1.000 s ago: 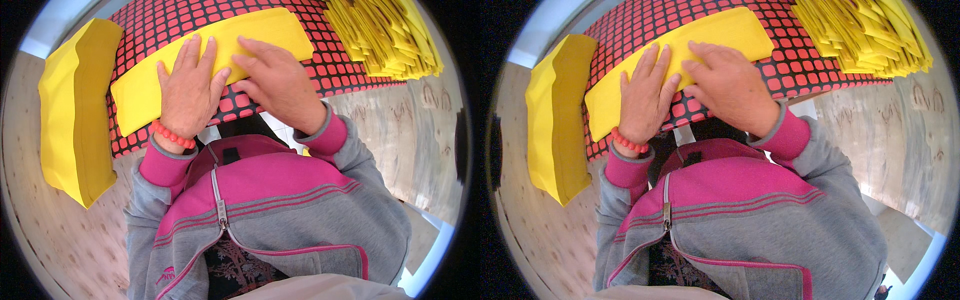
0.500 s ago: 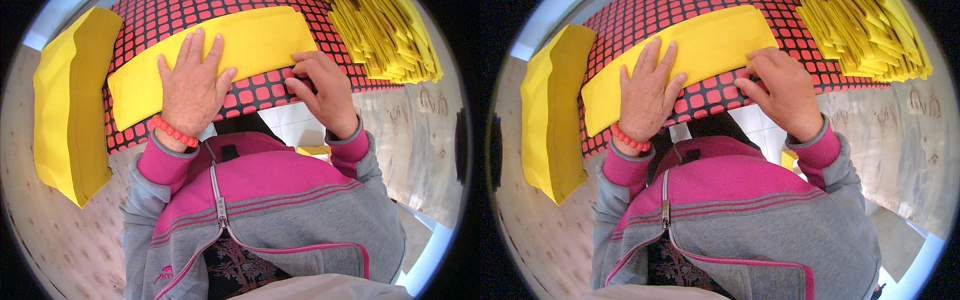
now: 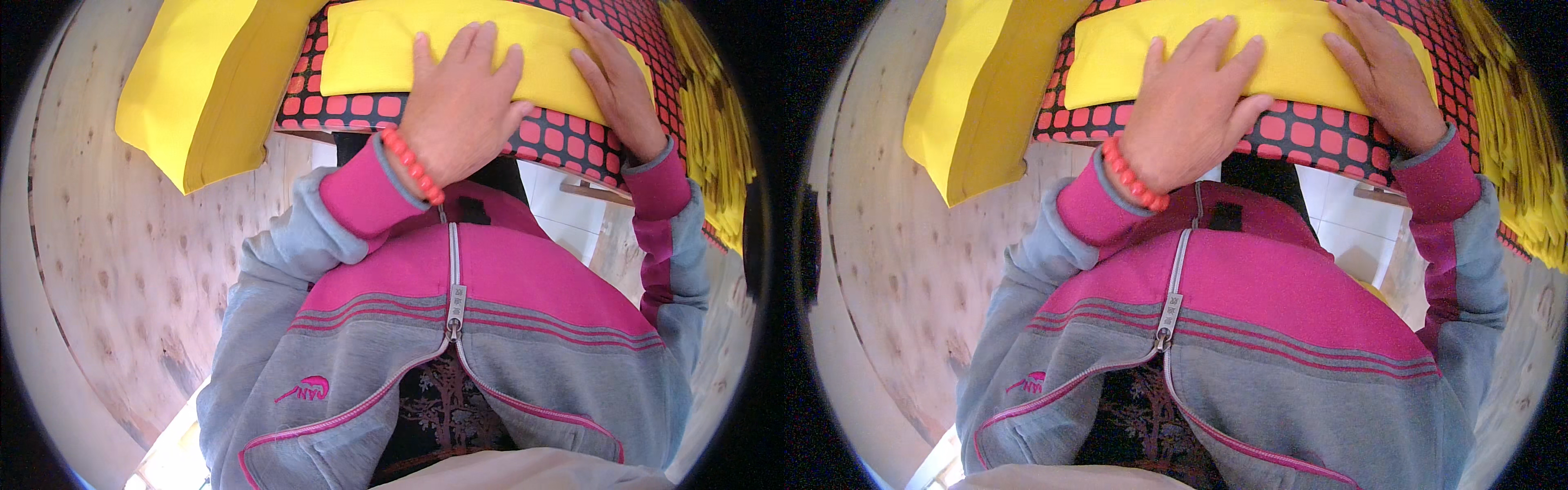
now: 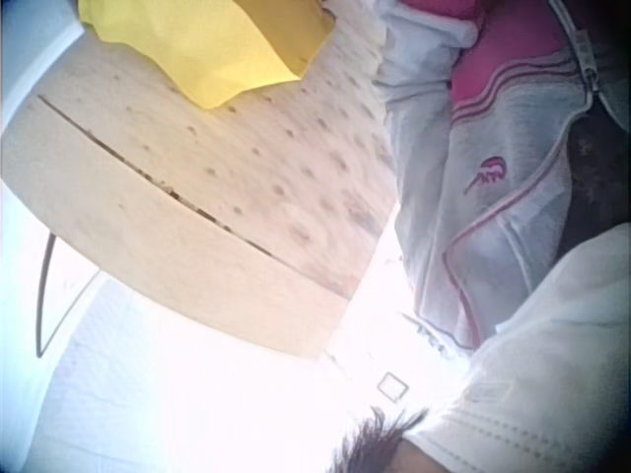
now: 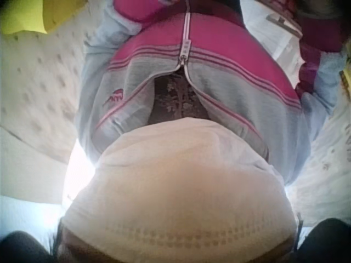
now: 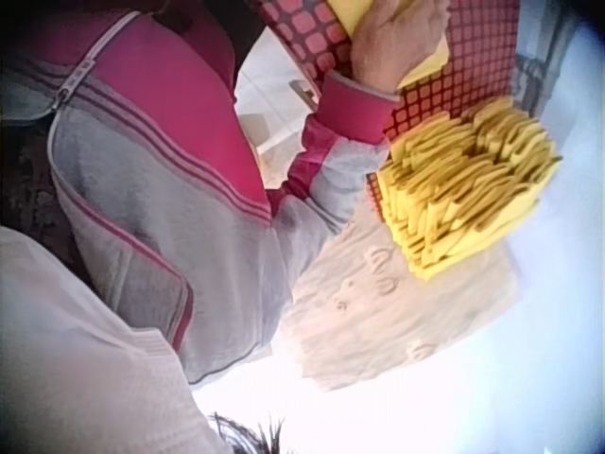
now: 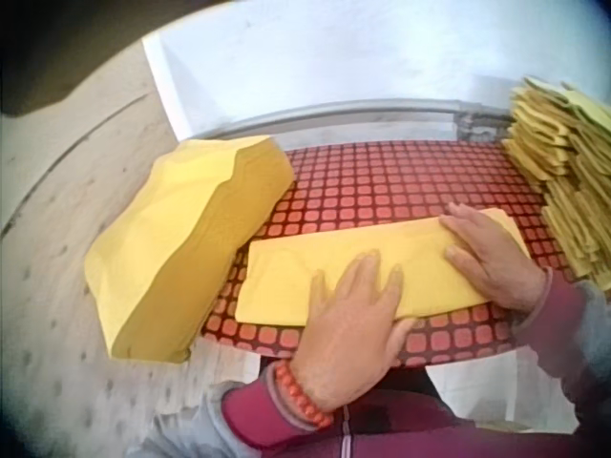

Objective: The person folds yellow paper sheets by hand on a patterned table, repeatedly folding each sheet in half and stacking the finished pieces. The person handles the sheets one at a time, aligning edges and pressing folds before placing them in a growing stack.

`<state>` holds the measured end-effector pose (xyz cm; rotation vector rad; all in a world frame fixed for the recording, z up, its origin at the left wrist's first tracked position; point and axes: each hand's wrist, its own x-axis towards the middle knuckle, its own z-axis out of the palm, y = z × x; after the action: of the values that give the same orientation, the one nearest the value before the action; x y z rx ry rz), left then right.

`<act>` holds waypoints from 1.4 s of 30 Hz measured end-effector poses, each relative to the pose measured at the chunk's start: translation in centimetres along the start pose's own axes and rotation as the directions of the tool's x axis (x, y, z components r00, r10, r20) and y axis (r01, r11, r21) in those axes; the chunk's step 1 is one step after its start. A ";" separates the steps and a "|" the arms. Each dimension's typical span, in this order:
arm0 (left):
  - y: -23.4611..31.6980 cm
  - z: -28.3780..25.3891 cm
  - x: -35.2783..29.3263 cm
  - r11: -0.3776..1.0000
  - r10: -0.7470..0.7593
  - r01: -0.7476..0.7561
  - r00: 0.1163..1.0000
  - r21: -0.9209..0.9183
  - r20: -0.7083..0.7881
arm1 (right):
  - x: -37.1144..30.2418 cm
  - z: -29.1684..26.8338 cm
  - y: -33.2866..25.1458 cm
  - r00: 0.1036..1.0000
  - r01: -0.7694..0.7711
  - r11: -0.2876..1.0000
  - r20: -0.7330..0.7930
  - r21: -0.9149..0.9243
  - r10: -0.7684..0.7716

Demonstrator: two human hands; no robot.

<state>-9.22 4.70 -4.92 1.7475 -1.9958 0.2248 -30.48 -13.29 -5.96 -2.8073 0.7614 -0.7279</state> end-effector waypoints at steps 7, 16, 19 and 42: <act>-2.5 -4.7 -3.9 0.993 -0.083 0.084 0.996 0.087 -0.016 | -0.8 0.0 0.7 0.999 -0.015 0.999 0.038 -0.037 0.016; -4.6 -7.6 -5.8 0.960 -0.233 0.232 0.972 0.155 -0.006 | -0.3 -1.8 -2.9 0.999 -0.028 0.995 0.038 -0.095 0.032; -2.9 -5.5 -3.4 0.999 -0.043 0.045 0.997 0.020 -0.071 | -0.4 -1.9 -3.3 0.998 -0.063 0.989 0.023 -0.135 0.067; -2.7 -7.2 -5.6 0.980 -0.164 0.158 0.985 0.118 0.048 | -0.3 1.0 0.9 1.000 0.007 0.998 -0.026 -0.058 -0.009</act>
<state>-4.43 12.28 -1.66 1.9974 -1.9016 0.2402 -30.63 -13.91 -7.19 -2.8596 0.7884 -0.7573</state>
